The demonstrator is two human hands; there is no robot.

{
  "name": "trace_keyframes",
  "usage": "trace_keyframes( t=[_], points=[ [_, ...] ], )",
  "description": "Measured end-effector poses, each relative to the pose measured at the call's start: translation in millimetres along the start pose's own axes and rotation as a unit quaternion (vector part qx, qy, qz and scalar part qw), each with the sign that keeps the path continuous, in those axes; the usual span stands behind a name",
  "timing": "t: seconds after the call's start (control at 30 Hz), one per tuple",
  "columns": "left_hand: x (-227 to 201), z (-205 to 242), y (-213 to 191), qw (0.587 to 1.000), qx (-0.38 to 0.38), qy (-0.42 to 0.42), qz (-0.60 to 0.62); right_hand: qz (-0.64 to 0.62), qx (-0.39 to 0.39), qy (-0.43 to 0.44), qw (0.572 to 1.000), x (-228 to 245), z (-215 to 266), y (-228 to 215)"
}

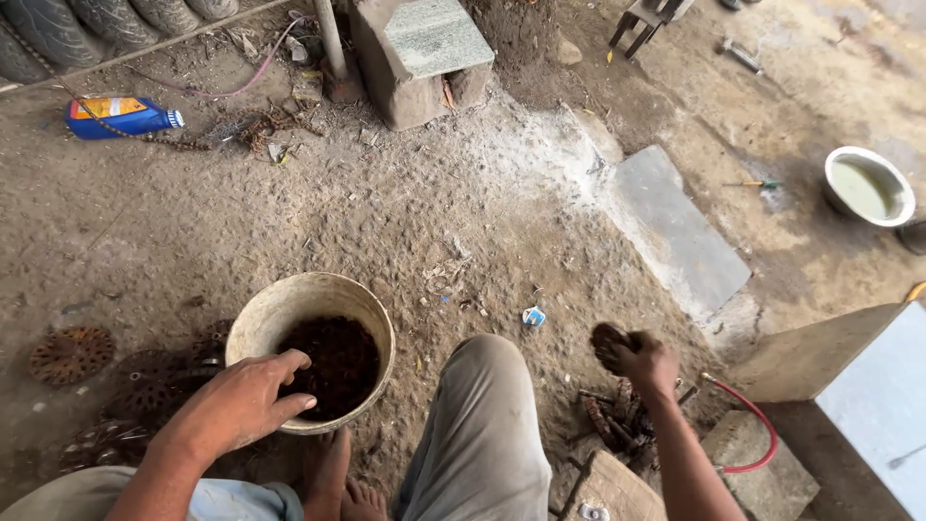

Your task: The person sits on the floor and uses pliers to remove small metal pieces from circular metal parts. They repeatedly pick up parts, use the pliers to pull out pieces, and place the parts into a bucket.

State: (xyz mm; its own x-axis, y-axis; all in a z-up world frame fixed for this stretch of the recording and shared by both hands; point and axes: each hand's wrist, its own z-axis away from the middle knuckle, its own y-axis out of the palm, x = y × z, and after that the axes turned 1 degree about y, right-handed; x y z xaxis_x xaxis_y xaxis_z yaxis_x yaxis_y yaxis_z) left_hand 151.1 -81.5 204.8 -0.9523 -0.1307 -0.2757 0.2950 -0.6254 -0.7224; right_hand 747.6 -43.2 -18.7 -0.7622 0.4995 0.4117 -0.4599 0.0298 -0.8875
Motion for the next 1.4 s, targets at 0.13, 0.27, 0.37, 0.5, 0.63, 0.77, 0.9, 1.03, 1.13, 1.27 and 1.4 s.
trace_keyframes(
  t=[0.13, 0.27, 0.37, 0.5, 0.63, 0.77, 0.9, 1.03, 1.13, 1.27, 1.4],
  points=[
    [-2, -1, 8, 0.997, -0.036, 0.056, 0.025, -0.175, -0.014, -0.079, 0.981, 84, 34, -22],
    [-3, -13, 10, 0.979, -0.050, 0.119, 0.155, -0.236, 0.012, -0.135, 0.962, 178, 84, -37],
    [4, -28, 6, 0.934, -0.103, 0.154, 0.306, -0.462, 0.068, -0.165, 0.869, 246, 127, -26],
    [19, -35, 11, 0.826, -0.133, 0.137, 0.530, -0.622, 0.142, -0.154, 0.755, 332, 193, 10],
    [25, -40, 20, 0.726, -0.184, 0.173, 0.640, -0.616, 0.181, -0.143, 0.754, 384, 241, 43],
    [37, -39, 22, 0.669, -0.217, 0.090, 0.705, -0.590, 0.175, -0.170, 0.770, 413, 269, 58],
    [40, -44, 12, 0.679, -0.257, 0.086, 0.682, -0.508, 0.128, -0.279, 0.805, 426, 284, 49],
    [45, -59, 23, 0.587, -0.277, 0.132, 0.749, -0.446, 0.140, -0.389, 0.793, 431, 288, 39],
    [58, -61, 29, 0.521, -0.207, 0.128, 0.818, -0.394, 0.195, -0.474, 0.763, 416, 279, 19],
    [62, -68, 30, 0.424, -0.162, 0.113, 0.884, -0.404, 0.196, -0.272, 0.851, 355, 253, -9],
    [69, -59, 38, 0.284, -0.008, 0.410, 0.867, -0.499, 0.060, -0.239, 0.831, 274, 205, -8]
  ],
)
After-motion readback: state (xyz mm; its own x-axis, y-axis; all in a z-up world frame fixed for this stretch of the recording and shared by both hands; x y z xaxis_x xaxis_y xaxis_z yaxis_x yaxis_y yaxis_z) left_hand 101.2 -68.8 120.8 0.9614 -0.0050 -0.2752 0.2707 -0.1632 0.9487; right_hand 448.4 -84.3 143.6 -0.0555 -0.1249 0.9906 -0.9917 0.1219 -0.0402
